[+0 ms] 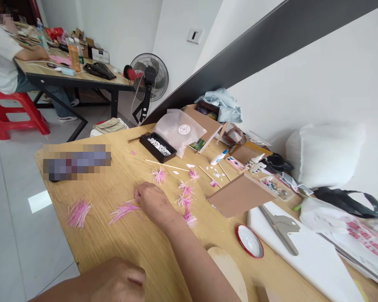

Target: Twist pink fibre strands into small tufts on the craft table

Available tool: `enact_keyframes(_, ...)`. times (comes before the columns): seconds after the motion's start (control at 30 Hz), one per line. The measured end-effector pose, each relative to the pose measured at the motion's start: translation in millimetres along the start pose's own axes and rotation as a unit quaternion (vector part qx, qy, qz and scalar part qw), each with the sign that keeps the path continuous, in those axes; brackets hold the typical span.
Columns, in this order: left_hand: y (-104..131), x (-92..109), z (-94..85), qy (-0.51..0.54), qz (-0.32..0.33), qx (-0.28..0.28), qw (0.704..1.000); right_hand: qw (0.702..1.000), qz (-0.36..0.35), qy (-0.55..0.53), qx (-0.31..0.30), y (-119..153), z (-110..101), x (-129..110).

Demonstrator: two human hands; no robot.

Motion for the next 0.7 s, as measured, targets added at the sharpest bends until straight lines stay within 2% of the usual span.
enact_keyframes(0.4, 1, 2, 0.6, 0.001, 0.012, 0.01, 1.0, 0.998, -0.02, 0.058, -0.025, 0, 5, -3)
enact_keyframes(0.7, 1, 2, -1.9, -0.015, -0.014, -0.001, 1.0, 0.999, 0.025, 0.041, 0.01, 7, -24, -4)
Point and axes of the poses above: each hand's wrist, its own y-axis away from the middle knuckle, its own z-axis out of the palm, x = y × z, the point moved 8 cm from there along -y, towards the middle knuckle, and after that the axes turned 1 degree about -y, right-handed, at the moved point
